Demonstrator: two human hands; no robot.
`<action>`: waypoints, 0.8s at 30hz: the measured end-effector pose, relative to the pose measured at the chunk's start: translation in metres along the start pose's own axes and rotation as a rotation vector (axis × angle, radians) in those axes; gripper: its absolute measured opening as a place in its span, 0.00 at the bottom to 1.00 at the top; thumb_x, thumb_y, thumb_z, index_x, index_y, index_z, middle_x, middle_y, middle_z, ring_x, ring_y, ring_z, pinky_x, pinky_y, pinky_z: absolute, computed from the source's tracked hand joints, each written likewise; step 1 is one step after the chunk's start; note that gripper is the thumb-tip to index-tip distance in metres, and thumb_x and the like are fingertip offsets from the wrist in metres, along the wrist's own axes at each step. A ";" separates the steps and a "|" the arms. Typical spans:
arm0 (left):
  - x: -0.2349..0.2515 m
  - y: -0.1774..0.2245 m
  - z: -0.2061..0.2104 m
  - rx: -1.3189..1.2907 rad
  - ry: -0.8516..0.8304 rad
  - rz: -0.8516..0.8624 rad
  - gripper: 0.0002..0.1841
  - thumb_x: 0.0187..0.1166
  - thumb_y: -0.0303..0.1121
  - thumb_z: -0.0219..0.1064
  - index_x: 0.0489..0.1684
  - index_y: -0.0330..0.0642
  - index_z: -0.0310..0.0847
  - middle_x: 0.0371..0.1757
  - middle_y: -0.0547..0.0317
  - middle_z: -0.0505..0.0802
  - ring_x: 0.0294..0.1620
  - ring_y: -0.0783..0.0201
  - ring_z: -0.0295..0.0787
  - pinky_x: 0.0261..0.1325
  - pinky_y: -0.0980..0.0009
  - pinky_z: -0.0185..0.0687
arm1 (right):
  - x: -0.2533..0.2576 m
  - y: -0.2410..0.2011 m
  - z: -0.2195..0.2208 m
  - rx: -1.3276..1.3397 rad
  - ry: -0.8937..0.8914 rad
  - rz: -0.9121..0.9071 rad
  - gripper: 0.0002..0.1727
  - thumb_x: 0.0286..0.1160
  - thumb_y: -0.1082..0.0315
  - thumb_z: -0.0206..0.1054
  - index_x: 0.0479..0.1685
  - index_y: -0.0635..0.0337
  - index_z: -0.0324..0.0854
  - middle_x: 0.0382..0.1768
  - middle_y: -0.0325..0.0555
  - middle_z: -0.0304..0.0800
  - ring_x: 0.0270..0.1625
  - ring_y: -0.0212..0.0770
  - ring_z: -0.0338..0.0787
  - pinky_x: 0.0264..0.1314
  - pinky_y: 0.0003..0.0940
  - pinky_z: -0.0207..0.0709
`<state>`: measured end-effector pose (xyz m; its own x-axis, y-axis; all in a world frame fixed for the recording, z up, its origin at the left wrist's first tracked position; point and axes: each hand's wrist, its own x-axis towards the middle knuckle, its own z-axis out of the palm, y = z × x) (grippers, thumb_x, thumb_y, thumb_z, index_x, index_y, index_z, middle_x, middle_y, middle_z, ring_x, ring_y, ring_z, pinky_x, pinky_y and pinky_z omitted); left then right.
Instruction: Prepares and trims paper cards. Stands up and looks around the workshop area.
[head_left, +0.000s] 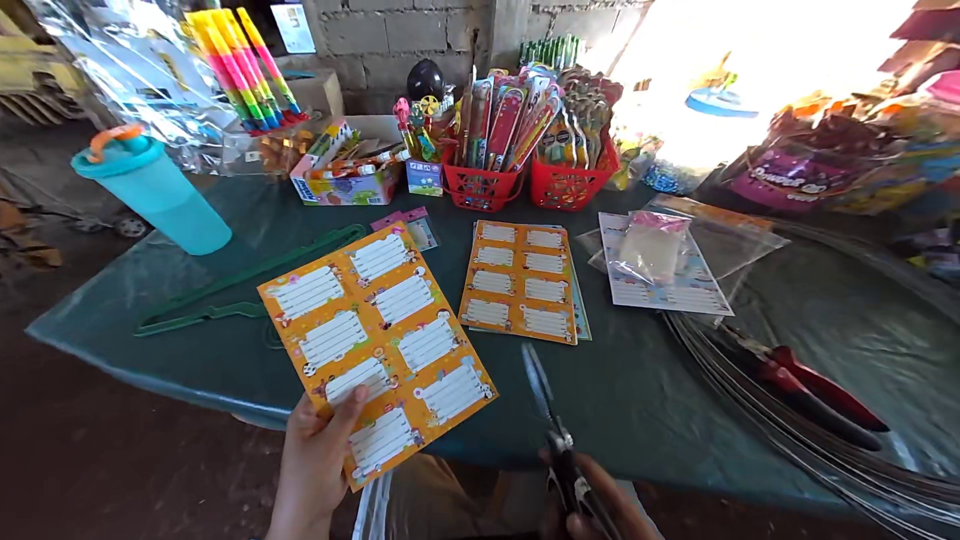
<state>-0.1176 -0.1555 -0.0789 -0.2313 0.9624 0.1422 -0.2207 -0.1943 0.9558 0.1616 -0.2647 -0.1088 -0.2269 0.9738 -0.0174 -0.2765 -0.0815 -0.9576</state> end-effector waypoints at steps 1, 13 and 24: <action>-0.002 0.001 0.003 0.010 -0.028 -0.013 0.15 0.75 0.14 0.58 0.49 0.44 0.81 0.37 0.69 0.98 0.36 0.73 0.97 0.41 0.74 0.96 | 0.004 -0.008 0.001 -0.016 0.047 -0.054 0.26 0.82 0.65 0.66 0.77 0.57 0.64 0.43 0.32 0.93 0.40 0.31 0.93 0.42 0.31 0.89; 0.031 0.032 0.066 -0.079 -0.380 0.278 0.10 0.74 0.26 0.73 0.45 0.54 0.92 0.41 0.67 0.99 0.39 0.72 0.97 0.45 0.72 0.95 | 0.109 -0.111 -0.010 -0.364 0.215 -0.470 0.32 0.64 0.75 0.74 0.71 0.68 0.67 0.41 0.32 0.90 0.38 0.20 0.88 0.42 0.17 0.84; 0.078 0.059 0.125 -0.202 -0.462 0.346 0.08 0.76 0.22 0.68 0.43 0.46 0.90 0.37 0.62 0.98 0.35 0.69 0.97 0.41 0.71 0.95 | 0.129 -0.155 -0.029 -0.269 0.242 -0.785 0.31 0.65 0.78 0.73 0.69 0.66 0.65 0.41 0.28 0.90 0.39 0.21 0.89 0.46 0.20 0.86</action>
<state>-0.0297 -0.0679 0.0205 0.1029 0.8108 0.5762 -0.3923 -0.4993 0.7726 0.2018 -0.1199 0.0292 0.1512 0.7479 0.6463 -0.0326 0.6573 -0.7530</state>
